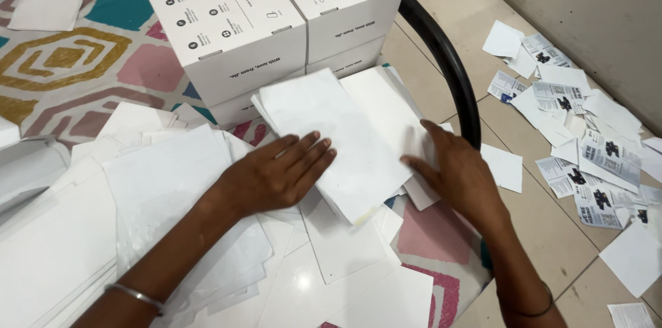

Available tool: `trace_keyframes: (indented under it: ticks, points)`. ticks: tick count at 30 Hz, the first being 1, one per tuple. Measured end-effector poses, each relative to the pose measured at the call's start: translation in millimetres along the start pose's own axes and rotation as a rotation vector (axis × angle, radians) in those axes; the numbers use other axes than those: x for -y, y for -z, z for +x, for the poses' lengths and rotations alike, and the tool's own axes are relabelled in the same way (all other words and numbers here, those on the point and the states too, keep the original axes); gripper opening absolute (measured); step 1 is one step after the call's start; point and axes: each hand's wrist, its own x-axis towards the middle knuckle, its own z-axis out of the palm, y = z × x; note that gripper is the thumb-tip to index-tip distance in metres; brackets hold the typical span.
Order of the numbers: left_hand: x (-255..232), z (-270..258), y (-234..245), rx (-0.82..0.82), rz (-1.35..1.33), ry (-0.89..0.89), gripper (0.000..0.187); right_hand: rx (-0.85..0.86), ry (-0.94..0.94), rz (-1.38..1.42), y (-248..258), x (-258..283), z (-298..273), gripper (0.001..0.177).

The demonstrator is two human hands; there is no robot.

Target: The person assembles small white paper boxes by folding flat sheets and inserting them into pre-formed box shells. They repeatedly pick up sheets, fold them, and place them into the boxes, stacking completed units on the floor.

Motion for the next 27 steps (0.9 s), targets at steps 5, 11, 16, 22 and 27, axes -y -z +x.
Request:
trace_keyframes:
  ticks: [5,11,16,22,27]
  points:
    - [-6,-19,23,0.008,-0.04,-0.064,0.034,0.162,-0.186,-0.061,-1,5,-3,0.106]
    - [-21,-47,73,0.051,-0.071,-0.103,0.038,0.105,-0.133,-0.074,-3,18,1,0.14]
    - [-37,-60,100,0.094,-0.089,-0.099,0.042,0.149,-0.169,-0.13,-8,18,4,0.131]
    - [-43,-66,112,0.118,-0.166,-0.127,0.045,0.147,-0.196,-0.152,-20,16,13,0.127]
    - [-45,-65,112,0.02,-0.107,-0.119,0.04,0.113,-0.216,-0.102,-24,8,15,0.127]
